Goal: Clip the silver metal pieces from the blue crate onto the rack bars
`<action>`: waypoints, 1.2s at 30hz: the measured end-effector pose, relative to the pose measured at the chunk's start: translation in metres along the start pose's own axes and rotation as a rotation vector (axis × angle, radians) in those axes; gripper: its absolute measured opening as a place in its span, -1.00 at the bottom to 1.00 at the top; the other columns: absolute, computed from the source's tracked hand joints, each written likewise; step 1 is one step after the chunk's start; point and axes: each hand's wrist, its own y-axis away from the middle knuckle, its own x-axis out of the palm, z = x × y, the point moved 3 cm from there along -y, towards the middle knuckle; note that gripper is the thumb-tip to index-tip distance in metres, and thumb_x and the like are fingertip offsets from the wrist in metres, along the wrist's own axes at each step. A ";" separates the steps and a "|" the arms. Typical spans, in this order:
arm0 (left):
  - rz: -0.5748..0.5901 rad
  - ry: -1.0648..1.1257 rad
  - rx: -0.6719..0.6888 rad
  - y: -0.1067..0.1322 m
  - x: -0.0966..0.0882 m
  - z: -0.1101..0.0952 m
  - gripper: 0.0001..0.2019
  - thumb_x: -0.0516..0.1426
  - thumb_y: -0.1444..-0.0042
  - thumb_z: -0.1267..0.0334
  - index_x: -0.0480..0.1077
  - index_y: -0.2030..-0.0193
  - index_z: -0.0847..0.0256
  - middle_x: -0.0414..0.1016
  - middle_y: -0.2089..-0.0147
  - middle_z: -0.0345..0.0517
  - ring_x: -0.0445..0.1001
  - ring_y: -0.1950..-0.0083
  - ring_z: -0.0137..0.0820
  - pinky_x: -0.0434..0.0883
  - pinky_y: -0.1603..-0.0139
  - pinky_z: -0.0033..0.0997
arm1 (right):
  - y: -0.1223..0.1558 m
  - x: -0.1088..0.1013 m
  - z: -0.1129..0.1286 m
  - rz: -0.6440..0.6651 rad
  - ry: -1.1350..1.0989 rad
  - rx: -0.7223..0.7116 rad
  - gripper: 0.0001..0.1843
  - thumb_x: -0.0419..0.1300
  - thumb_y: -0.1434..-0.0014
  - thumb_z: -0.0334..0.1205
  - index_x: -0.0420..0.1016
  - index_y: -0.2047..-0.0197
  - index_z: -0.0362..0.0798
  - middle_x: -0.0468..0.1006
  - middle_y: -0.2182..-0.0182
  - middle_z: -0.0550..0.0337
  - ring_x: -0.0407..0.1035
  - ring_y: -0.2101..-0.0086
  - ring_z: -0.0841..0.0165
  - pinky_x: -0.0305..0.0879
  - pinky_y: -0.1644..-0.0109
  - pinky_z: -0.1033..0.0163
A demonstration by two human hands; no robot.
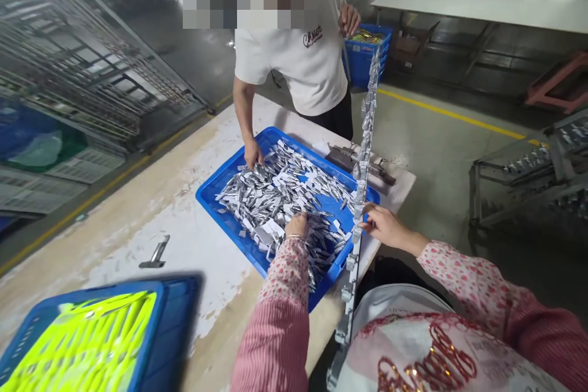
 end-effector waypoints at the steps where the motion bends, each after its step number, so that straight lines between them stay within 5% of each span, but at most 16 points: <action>1: -0.011 0.010 -0.012 0.005 -0.001 0.000 -0.75 0.11 -0.20 0.20 0.40 0.05 0.29 0.44 0.00 0.01 0.42 -0.04 -0.25 0.40 -0.01 -0.12 | -0.001 -0.001 0.000 -0.001 -0.020 -0.009 -0.80 0.09 -0.25 -0.22 0.34 0.09 -0.13 0.44 0.17 0.02 0.41 0.37 0.35 0.36 0.23 0.23; 7: -0.217 0.131 -0.117 0.036 -0.022 -0.004 -0.82 0.04 -0.21 0.30 0.42 0.15 0.29 0.48 0.05 0.10 0.46 0.00 -0.20 0.33 -0.02 -0.12 | -0.002 -0.007 -0.008 -0.002 -0.210 -0.036 -0.72 0.12 -0.24 -0.19 0.35 0.02 -0.11 0.44 0.05 -0.03 0.45 0.38 0.38 0.41 0.21 0.21; 12: -0.442 0.360 -0.191 0.074 -0.072 -0.005 -0.81 -0.05 -0.22 0.30 0.36 0.22 0.26 0.48 0.43 -0.05 0.51 0.34 -0.32 0.38 0.26 -0.38 | 0.011 -0.030 -0.008 -0.242 -0.467 -0.005 -0.78 0.08 -0.27 -0.15 0.41 0.10 -0.08 0.54 0.27 0.11 0.45 0.40 0.40 0.38 0.33 0.32; 16: -0.564 0.531 -0.053 0.143 -0.120 -0.038 -0.77 -0.10 -0.26 0.18 0.29 0.27 0.23 0.41 0.48 -0.19 0.43 0.45 -0.43 0.37 0.37 -0.49 | 0.018 -0.058 0.031 -0.228 -0.586 -0.160 -0.70 0.11 -0.27 -0.09 0.34 0.02 -0.09 0.52 0.40 0.19 0.41 0.46 0.46 0.35 0.36 0.37; 20: -0.690 0.745 0.293 0.213 -0.160 -0.084 -0.88 0.02 -0.23 0.26 0.30 0.31 0.21 0.35 0.49 -0.26 0.33 0.53 -0.51 0.31 0.49 -0.54 | 0.025 -0.075 0.073 -0.066 -0.653 -0.344 -0.63 0.18 -0.22 -0.05 0.32 0.01 -0.11 0.46 0.50 0.30 0.32 0.56 0.52 0.28 0.46 0.43; 23: -0.764 0.775 0.411 0.239 -0.176 -0.100 -0.95 0.06 -0.19 0.39 0.31 0.29 0.20 0.35 0.45 -0.27 0.31 0.54 -0.56 0.27 0.53 -0.58 | 0.031 -0.080 0.081 -0.106 -0.737 -0.319 -0.79 0.12 -0.28 -0.09 0.37 0.21 -0.08 0.39 0.55 0.33 0.29 0.57 0.54 0.26 0.47 0.45; 25: -0.777 0.773 0.464 0.243 -0.180 -0.105 -0.93 0.07 -0.18 0.42 0.32 0.30 0.20 0.35 0.45 -0.27 0.31 0.53 -0.56 0.27 0.52 -0.59 | 0.036 -0.079 0.080 -0.121 -0.772 -0.288 -0.70 0.17 -0.23 -0.02 0.37 0.13 -0.09 0.37 0.52 0.33 0.26 0.55 0.54 0.23 0.49 0.45; 27: -0.747 0.792 0.513 0.244 -0.182 -0.110 -0.92 0.07 -0.18 0.43 0.32 0.32 0.20 0.35 0.46 -0.26 0.32 0.50 -0.55 0.28 0.48 -0.58 | 0.041 -0.075 0.080 -0.112 -0.782 -0.270 -0.54 0.24 -0.13 0.06 0.35 0.05 -0.11 0.31 0.53 0.35 0.22 0.54 0.53 0.20 0.50 0.44; 30: -0.594 0.974 0.555 0.243 -0.176 -0.117 -0.93 0.09 -0.19 0.37 0.34 0.34 0.20 0.36 0.45 -0.23 0.32 0.46 -0.53 0.27 0.44 -0.56 | 0.047 -0.061 0.084 -0.012 -0.934 -0.237 -0.61 0.20 -0.18 0.05 0.38 0.14 -0.12 0.32 0.57 0.35 0.21 0.58 0.55 0.18 0.53 0.44; 34: -0.106 1.513 0.636 0.241 -0.162 -0.131 -0.64 0.18 -0.09 -0.03 0.28 0.48 0.23 0.27 0.58 -0.26 0.22 0.56 -0.55 0.19 0.55 -0.58 | 0.053 -0.037 0.091 0.300 -1.411 -0.090 -0.59 0.24 -0.13 0.10 0.32 0.25 -0.11 0.34 0.66 0.39 0.19 0.71 0.56 0.12 0.67 0.47; 36: 0.128 1.655 0.615 0.239 -0.158 -0.138 -0.56 0.21 -0.01 -0.10 0.25 0.52 0.25 0.24 0.66 -0.30 0.17 0.64 -0.60 0.12 0.62 -0.62 | 0.052 -0.034 0.090 0.356 -1.515 -0.048 -0.54 0.31 -0.05 0.12 0.32 0.28 -0.11 0.33 0.68 0.40 0.18 0.72 0.56 0.10 0.70 0.48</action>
